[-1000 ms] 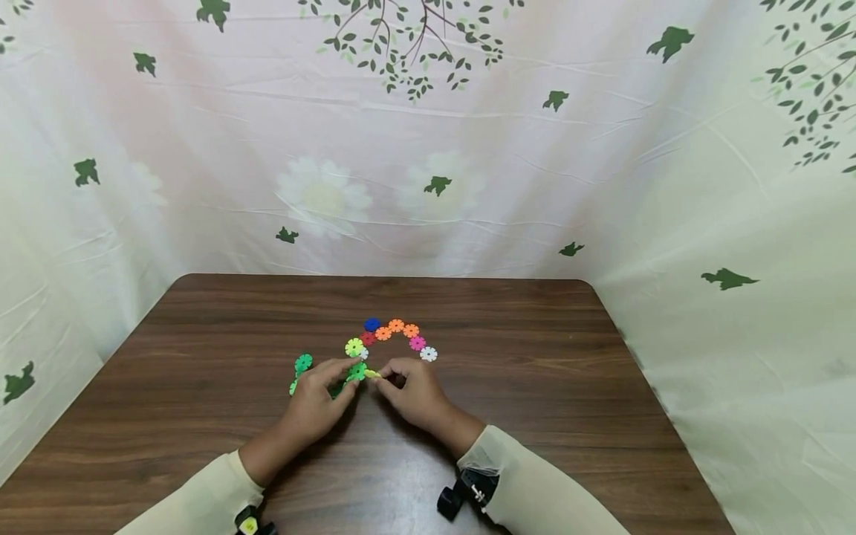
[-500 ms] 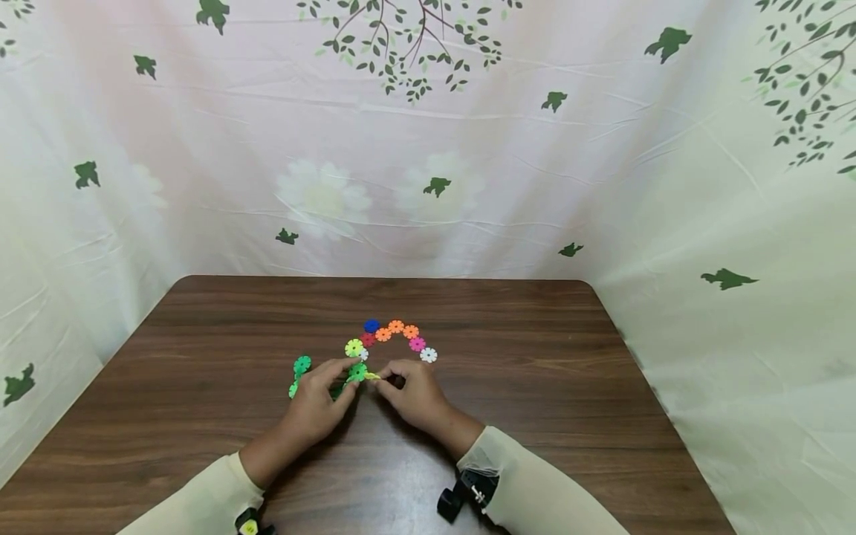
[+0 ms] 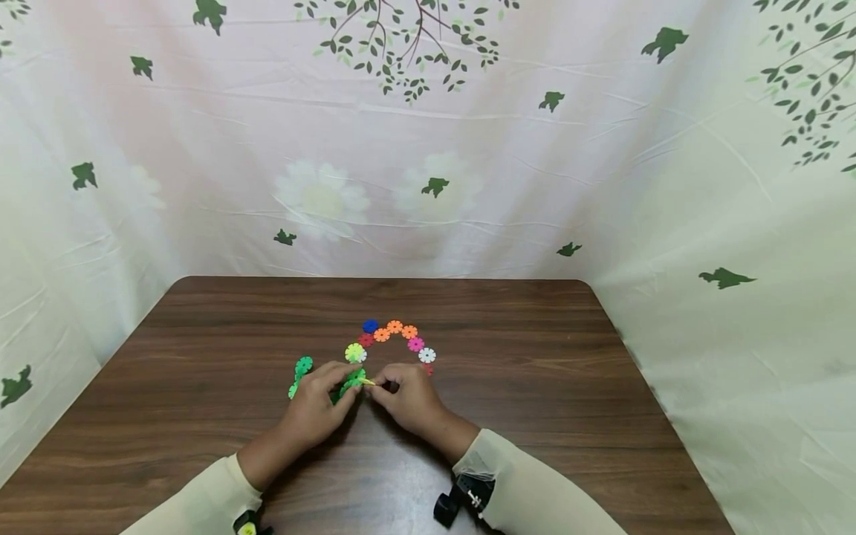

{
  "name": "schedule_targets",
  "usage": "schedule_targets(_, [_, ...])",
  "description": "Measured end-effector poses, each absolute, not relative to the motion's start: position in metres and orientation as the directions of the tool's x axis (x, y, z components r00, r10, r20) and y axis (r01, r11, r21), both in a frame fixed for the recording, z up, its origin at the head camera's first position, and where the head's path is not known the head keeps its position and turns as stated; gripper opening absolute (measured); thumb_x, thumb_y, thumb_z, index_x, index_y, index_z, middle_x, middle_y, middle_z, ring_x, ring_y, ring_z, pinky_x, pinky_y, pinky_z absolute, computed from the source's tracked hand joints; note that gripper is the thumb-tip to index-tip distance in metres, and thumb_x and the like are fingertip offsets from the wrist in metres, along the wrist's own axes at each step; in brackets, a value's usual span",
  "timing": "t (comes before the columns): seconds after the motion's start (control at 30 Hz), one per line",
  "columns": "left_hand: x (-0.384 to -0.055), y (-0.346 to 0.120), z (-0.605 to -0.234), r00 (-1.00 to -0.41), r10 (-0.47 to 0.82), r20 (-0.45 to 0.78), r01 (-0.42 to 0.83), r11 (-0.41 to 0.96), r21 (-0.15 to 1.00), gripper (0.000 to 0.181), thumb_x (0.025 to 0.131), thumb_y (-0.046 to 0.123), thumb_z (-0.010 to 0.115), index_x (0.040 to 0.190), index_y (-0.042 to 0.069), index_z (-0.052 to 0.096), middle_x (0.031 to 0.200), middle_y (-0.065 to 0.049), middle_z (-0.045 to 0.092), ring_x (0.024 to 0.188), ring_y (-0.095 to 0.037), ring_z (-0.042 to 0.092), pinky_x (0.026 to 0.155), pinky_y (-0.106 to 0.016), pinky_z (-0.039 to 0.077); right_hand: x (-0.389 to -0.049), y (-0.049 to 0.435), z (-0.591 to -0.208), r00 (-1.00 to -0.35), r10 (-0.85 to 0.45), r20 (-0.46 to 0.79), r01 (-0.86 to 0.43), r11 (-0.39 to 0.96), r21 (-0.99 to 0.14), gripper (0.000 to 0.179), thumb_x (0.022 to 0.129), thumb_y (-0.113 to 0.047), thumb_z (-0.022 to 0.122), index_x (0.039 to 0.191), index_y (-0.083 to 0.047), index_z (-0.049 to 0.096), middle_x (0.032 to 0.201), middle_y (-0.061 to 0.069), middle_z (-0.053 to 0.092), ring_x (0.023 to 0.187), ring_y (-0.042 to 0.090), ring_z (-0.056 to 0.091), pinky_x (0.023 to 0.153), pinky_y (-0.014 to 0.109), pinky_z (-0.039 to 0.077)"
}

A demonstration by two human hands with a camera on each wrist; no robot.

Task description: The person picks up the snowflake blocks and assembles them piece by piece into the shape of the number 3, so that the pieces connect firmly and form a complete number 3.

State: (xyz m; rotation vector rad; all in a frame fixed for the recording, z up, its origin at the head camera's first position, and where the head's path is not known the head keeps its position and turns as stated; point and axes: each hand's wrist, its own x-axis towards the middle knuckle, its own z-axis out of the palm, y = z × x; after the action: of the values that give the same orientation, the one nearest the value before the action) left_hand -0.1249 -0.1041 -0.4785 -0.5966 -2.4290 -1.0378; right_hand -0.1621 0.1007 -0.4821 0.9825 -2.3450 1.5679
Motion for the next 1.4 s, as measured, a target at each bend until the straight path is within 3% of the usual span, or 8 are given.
schedule_targets(0.4, [-0.124,-0.102,-0.473,-0.833,0.217,0.509,0.517,0.631,0.578,0.035,0.091,-0.004,0.084,0.125,-0.006,0.077,0.111,-0.018,0.078,0.102,-0.029,0.080,0.084,-0.040,0.067,-0.163,0.100,-0.483,-0.780,-0.432,0.453,-0.578,0.217,-0.787,0.013,0.095,0.001,0.082,0.082,-0.001,0.081,0.087,0.008,0.082,0.077,0.001,0.064,0.068,0.020,0.055])
schedule_targets(0.57, [-0.125,-0.103,-0.474,-0.831,0.196,0.520,0.515,0.623,0.589,0.034,0.091,-0.006,0.084,0.124,-0.004,0.077,0.112,-0.017,0.077,0.102,-0.029,0.079,0.085,-0.041,0.067,-0.162,0.099,-0.480,-0.804,-0.427,0.414,-0.548,0.259,-0.796,0.004,0.094,-0.001,0.084,0.091,-0.004,0.084,0.093,0.008,0.083,0.080,0.001,0.066,0.071,0.020,0.057])
schedule_targets(0.67, [-0.126,-0.104,-0.475,-0.834,0.186,0.519,0.507,0.628,0.590,0.034,0.091,-0.005,0.083,0.125,-0.001,0.077,0.111,-0.015,0.076,0.101,-0.027,0.077,0.084,-0.041,0.066,-0.162,0.100,-0.480,-0.817,-0.425,0.390,-0.532,0.291,-0.795,0.008,0.093,0.000,0.085,0.098,-0.006,0.084,0.093,0.007,0.083,0.079,0.000,0.066,0.070,0.021,0.058])
schedule_targets(0.9, [-0.128,-0.107,-0.477,-0.851,0.186,0.491,0.487,0.629,0.606,0.038,0.092,-0.005,0.083,0.129,0.003,0.077,0.107,-0.009,0.068,0.085,-0.013,0.062,0.073,-0.027,0.056,-0.168,0.103,-0.482,-0.844,-0.401,0.355,-0.486,0.293,-0.824,0.013,0.092,0.007,0.082,0.102,-0.002,0.081,0.090,0.012,0.079,0.076,0.003,0.065,0.067,0.022,0.058])
schedule_targets(1.1, [-0.130,-0.110,-0.476,-0.853,0.182,0.489,0.489,0.604,0.629,0.036,0.093,0.001,0.084,0.128,0.007,0.079,0.102,-0.007,0.063,0.080,-0.009,0.051,0.069,-0.023,0.049,-0.178,0.112,-0.482,-0.826,-0.375,0.421,-0.541,0.316,-0.780,0.017,0.088,0.011,0.084,0.102,0.004,0.080,0.087,0.012,0.077,0.077,0.005,0.063,0.068,0.023,0.056])
schedule_targets(1.27, [-0.131,-0.112,-0.476,-0.858,0.175,0.483,0.480,0.607,0.633,0.032,0.095,0.004,0.083,0.127,0.009,0.081,0.104,-0.007,0.064,0.082,-0.008,0.052,0.072,-0.024,0.050,-0.190,0.122,-0.484,-0.815,-0.304,0.493,-0.579,0.381,-0.721,0.021,0.081,0.016,0.084,0.098,0.003,0.079,0.088,0.012,0.077,0.078,0.017,0.069,0.068,0.030,0.059])
schedule_targets(1.4, [-0.131,-0.113,-0.475,-0.869,0.175,0.463,0.464,0.610,0.642,0.031,0.094,0.005,0.083,0.125,0.009,0.081,0.106,-0.008,0.065,0.084,-0.009,0.054,0.073,-0.025,0.051,-0.197,0.127,-0.484,-0.855,-0.226,0.466,-0.514,0.489,-0.705,0.025,0.077,0.014,0.087,0.097,0.002,0.079,0.093,0.013,0.076,0.085,0.029,0.069,0.074,0.035,0.057])
